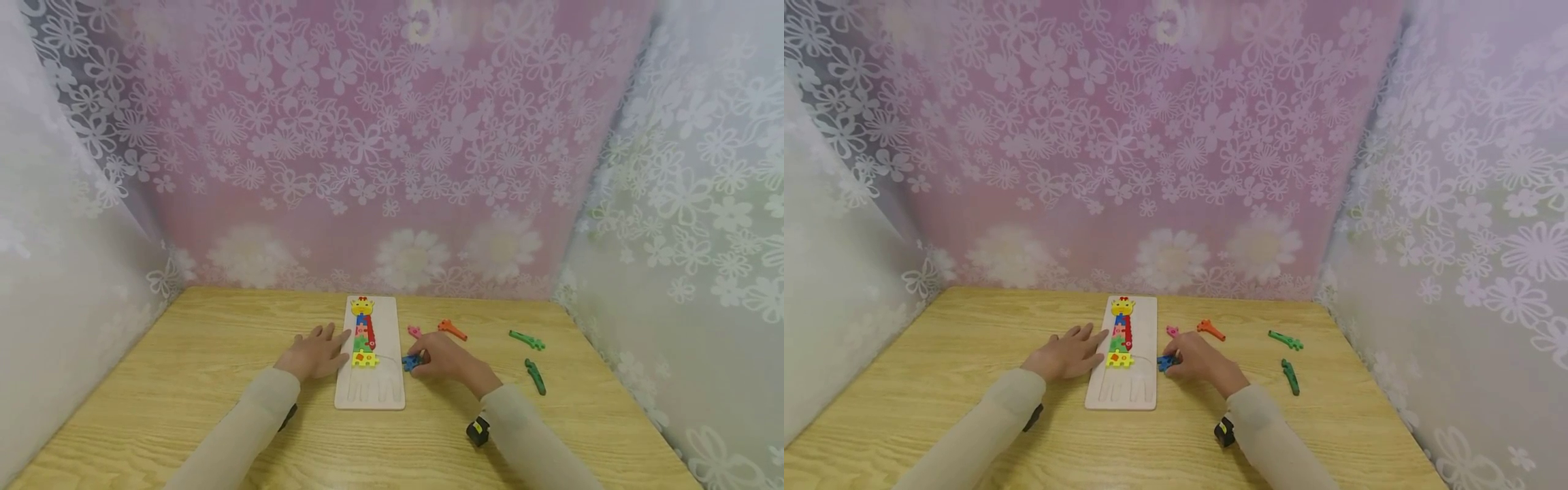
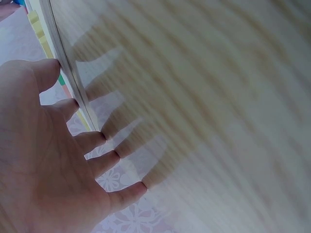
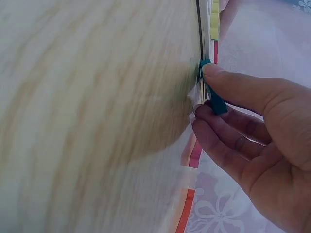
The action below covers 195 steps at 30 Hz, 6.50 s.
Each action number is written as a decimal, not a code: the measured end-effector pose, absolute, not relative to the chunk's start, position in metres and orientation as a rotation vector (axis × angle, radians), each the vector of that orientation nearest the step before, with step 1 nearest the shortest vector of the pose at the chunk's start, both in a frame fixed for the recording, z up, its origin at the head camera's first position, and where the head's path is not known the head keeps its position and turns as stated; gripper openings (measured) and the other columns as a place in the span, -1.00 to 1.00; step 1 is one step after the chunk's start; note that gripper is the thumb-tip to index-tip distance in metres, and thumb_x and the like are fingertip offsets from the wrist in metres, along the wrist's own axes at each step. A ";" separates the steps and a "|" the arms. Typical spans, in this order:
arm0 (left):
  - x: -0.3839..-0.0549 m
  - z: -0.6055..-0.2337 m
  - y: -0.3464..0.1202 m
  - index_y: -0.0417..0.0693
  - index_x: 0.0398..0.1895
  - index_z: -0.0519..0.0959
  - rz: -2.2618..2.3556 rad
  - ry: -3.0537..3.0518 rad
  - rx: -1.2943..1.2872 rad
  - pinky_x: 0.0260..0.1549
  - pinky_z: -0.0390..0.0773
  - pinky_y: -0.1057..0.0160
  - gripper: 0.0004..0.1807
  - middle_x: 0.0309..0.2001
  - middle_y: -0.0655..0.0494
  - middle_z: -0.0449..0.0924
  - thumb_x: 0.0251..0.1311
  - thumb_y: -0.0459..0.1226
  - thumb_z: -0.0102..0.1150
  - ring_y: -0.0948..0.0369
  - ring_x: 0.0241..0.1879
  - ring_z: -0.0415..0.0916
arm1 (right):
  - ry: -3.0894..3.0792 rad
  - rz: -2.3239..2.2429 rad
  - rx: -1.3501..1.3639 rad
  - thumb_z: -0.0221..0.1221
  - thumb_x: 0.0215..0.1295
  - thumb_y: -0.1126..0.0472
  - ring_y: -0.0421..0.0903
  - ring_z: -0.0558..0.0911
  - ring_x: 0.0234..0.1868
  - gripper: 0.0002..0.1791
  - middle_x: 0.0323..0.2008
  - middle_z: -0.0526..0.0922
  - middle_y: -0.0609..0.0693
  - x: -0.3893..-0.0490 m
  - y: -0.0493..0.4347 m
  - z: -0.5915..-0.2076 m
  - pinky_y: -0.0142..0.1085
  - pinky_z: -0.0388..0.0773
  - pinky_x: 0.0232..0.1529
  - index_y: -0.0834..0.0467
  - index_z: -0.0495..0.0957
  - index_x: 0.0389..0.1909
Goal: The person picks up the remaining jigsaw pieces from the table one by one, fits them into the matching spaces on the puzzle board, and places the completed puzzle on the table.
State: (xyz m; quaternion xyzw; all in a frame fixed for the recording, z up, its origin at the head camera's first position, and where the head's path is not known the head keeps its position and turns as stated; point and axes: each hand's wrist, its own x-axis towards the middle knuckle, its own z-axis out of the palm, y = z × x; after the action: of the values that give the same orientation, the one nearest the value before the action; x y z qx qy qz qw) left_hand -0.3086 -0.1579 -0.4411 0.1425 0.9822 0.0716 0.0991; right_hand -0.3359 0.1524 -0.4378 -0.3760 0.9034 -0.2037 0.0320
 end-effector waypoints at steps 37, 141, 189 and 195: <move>-0.311 -0.443 -0.157 0.23 0.67 0.09 0.180 2.920 0.409 0.45 0.10 -0.50 -0.31 0.65 -0.15 0.04 0.57 0.16 -0.20 -0.22 0.61 0.06 | 2.844 -0.506 -1.287 0.39 0.29 0.23 -0.22 0.63 -0.34 -0.80 -0.20 0.78 -0.02 -0.335 0.108 -0.430 -0.41 0.59 -0.24 0.15 0.81 -0.09; -0.312 -0.444 -0.156 0.25 0.68 0.06 0.182 2.905 0.422 0.47 0.06 -0.49 -0.31 0.67 -0.12 -0.01 0.58 0.16 -0.23 -0.21 0.63 0.02 | 2.798 -0.259 -1.498 0.15 0.42 0.44 0.21 0.67 0.15 -0.70 0.15 0.71 0.24 -0.382 0.163 -0.427 0.13 0.58 0.25 0.23 0.71 0.08; -0.310 -0.444 -0.157 0.25 0.67 0.08 0.204 2.907 0.408 0.48 0.06 -0.48 -0.32 0.67 -0.12 0.00 0.58 0.15 -0.21 -0.21 0.63 0.01 | 3.029 -0.127 -1.465 0.31 0.26 0.05 -0.11 0.55 -0.22 -0.89 -0.22 0.63 -0.01 -0.365 0.165 -0.444 -0.26 0.52 -0.21 -0.03 0.61 -0.37; -0.309 -0.442 -0.157 0.25 0.67 0.08 0.208 2.907 0.409 0.48 0.06 -0.48 -0.32 0.67 -0.12 0.00 0.58 0.15 -0.21 -0.22 0.63 0.02 | 3.076 -0.203 -1.530 0.39 0.23 -0.01 -0.03 0.64 -0.15 -0.56 -0.12 0.70 0.07 -0.359 0.163 -0.440 -0.16 0.65 -0.14 0.15 0.75 0.05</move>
State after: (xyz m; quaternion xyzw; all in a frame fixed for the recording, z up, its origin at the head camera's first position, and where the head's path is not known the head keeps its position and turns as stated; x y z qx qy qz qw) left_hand -0.3092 -0.1572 -0.4417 0.1383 0.9829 0.0703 0.0994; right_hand -0.3587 0.1625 -0.4401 -0.4395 0.8838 -0.0584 -0.1493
